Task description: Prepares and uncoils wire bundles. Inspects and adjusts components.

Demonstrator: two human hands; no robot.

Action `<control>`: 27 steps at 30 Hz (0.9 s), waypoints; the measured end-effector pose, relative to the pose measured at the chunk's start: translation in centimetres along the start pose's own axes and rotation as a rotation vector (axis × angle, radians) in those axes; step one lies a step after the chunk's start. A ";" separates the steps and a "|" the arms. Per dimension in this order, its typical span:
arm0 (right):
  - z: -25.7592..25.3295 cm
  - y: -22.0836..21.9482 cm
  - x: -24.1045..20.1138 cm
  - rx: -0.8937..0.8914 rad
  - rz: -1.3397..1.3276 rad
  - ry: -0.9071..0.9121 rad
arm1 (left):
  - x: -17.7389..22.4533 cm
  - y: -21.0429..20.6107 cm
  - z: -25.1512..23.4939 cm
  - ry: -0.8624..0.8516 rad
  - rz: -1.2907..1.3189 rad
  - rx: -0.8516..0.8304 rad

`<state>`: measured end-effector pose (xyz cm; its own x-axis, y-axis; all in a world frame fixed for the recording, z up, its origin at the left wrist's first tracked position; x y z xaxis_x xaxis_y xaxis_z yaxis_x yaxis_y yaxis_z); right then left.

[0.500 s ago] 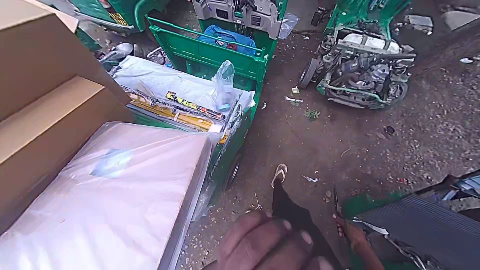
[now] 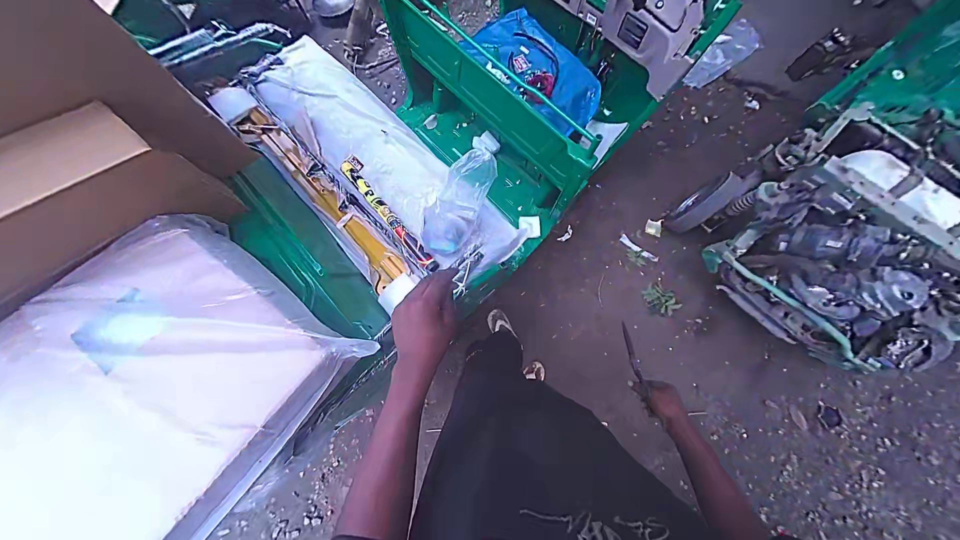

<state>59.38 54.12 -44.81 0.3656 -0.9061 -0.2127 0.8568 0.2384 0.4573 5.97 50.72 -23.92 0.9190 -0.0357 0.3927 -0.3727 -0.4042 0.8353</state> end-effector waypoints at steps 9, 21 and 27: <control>-1.2 -1.4 -26.7 -0.033 0.328 0.233 | -10.6 -15.3 -15.1 0.346 -0.179 -0.395; 6.9 -15.4 -51.9 -0.507 0.269 0.783 | -9.1 -14.6 -14.8 1.159 0.088 0.135; 11.3 -30.2 -62.3 -0.472 0.591 1.142 | -10.2 -16.5 -17.6 1.236 -0.042 0.290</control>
<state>6.66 99.40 -35.58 0.6133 0.1065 -0.7826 0.4268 0.7891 0.4418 0.47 73.86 -34.95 0.1389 0.7917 0.5949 -0.1610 -0.5747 0.8024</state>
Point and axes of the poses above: each hand's wrist, its own z-axis away from the middle knuckle, its own y-axis out of the back of the hand, x = y × z, the point moved 2 cm from there along -z, towards the middle knuckle, and after that the axes turned 15 degrees about -y, right-handed, at the moved point
